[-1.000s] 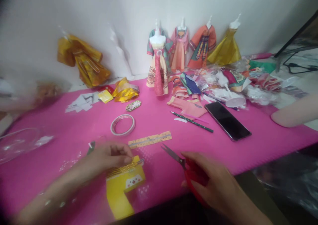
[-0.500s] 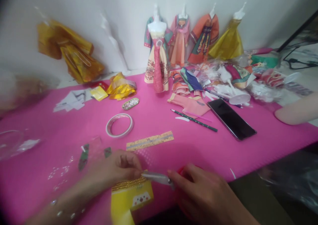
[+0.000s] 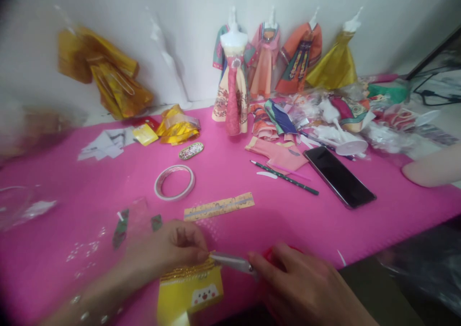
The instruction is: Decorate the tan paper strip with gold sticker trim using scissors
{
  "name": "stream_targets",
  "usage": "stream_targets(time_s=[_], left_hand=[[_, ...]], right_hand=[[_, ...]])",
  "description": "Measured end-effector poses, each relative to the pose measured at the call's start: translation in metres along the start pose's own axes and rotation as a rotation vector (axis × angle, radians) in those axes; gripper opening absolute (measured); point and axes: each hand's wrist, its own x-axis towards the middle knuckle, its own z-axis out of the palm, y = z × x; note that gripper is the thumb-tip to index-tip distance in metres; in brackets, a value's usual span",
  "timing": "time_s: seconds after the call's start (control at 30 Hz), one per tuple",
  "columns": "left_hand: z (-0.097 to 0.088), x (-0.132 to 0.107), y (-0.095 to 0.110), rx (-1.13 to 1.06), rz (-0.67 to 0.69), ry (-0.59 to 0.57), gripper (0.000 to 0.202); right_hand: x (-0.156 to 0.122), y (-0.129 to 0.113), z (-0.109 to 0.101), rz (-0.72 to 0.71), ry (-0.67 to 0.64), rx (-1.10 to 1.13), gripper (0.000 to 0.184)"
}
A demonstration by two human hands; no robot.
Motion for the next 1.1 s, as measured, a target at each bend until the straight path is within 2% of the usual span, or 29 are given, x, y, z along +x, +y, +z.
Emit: stream_targets(time_s=[0.23, 1.1], left_hand=[[-0.0004, 0.0012, -0.0006, 0.006, 0.005, -0.016, 0.014], [0.0000, 0.0016, 0.0024, 0.048, 0.004, -0.014, 0.015]], right_hand=[[0.0046, -0.0036, -0.0034, -0.007, 0.037, -0.023, 0.031], [0.0047, -0.0019, -0.0035, -0.008, -0.013, -0.004, 0.032]])
